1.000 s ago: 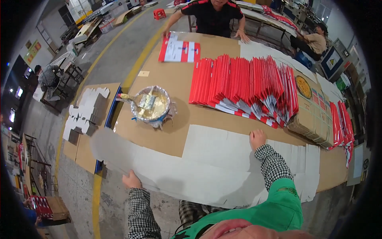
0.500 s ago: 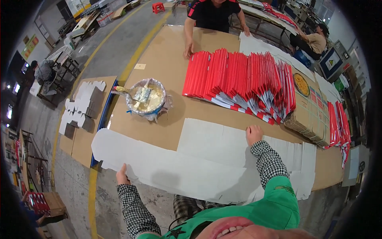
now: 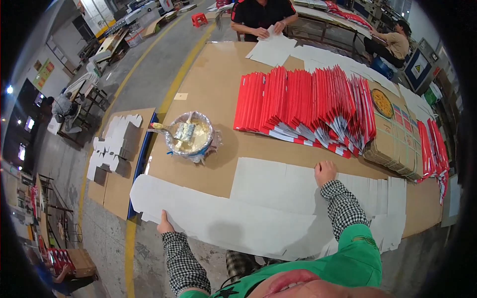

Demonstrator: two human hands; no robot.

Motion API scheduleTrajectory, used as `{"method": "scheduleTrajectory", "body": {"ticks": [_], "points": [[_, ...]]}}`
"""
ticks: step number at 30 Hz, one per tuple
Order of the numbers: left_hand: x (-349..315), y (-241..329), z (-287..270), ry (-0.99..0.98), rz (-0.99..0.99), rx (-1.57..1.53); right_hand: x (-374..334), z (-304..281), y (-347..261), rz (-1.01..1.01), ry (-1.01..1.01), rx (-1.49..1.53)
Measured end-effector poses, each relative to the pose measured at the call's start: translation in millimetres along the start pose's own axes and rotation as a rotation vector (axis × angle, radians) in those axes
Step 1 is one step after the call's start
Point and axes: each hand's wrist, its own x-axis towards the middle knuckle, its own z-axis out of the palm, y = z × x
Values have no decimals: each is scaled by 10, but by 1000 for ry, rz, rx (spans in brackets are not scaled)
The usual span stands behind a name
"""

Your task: Picking up individual sheets of white cardboard from a stack and placing them into a new stack on a work table.

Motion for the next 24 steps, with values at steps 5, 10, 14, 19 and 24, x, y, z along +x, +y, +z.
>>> {"method": "scheduleTrajectory", "body": {"ticks": [5,10,14,19,24], "points": [[-54,0,-12,-22,28,4,-76,20,9,11,0,14],[28,28,-138,16,29,57,-26,24,-25,19,-21,-39],[-92,107,-53,-70,-29,-44,38,-3,-65,18,2,-20],[-487,342,147,-87,-116,-95,7,42,13,53,-12,11],[-587,419,207,-16,-91,-51,57,-37,-42,50,-27,-7]]}}
